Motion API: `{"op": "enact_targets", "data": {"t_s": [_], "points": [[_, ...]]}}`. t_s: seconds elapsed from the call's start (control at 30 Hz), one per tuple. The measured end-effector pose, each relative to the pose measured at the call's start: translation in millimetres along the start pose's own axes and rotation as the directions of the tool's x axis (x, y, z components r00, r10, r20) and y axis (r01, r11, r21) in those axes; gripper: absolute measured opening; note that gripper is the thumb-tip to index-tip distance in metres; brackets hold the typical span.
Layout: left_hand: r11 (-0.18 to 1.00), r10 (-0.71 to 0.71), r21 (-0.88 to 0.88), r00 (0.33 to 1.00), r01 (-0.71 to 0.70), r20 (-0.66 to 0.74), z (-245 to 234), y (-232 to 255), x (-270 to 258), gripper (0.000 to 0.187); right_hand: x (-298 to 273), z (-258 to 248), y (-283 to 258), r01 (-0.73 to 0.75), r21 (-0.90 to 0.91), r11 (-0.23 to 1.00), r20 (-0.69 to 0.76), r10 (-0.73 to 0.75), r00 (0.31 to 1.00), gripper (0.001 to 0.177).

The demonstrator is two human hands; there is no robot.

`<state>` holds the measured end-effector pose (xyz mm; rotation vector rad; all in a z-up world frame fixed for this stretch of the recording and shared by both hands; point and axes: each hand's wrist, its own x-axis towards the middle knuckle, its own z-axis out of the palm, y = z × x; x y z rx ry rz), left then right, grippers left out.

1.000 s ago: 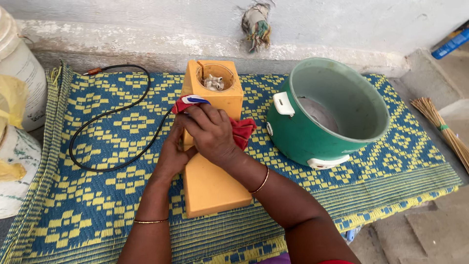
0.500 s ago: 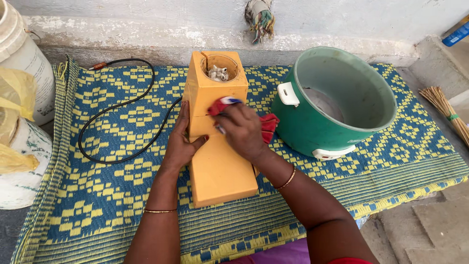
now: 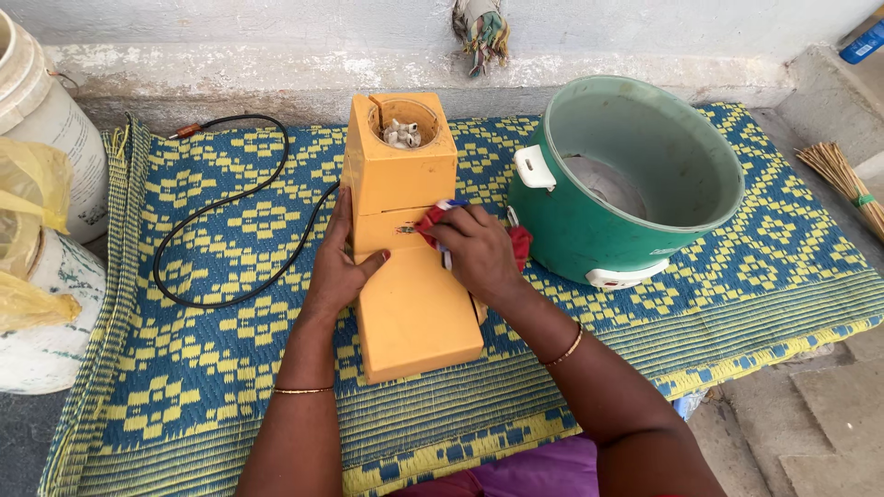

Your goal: The person cleans an orange blender housing and its components using a red cloth, wiping the exterior surfaces and using their fingers to clear small debris from the internal compartment.

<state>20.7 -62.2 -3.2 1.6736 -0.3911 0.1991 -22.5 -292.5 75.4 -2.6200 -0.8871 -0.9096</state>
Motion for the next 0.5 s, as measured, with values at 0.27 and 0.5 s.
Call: {"op": "enact_targets", "data": {"t_s": [0.27, 0.5], "points": [[0.865, 0.375, 0.425, 0.906, -0.267, -0.195, 6.0, 34.9, -19.5, 0.085, -81.8, -6.6, -17.7, -0.301, 0.169, 0.938, 0.008, 0.304, 0.953, 0.049], [0.609, 0.594, 0.680, 0.803, -0.408, -0.050, 35.0, 80.7, -25.9, 0.020, -88.6, -3.6, -19.2, -0.297, 0.167, 0.940, -0.031, 0.306, 0.952, 0.047]]}}
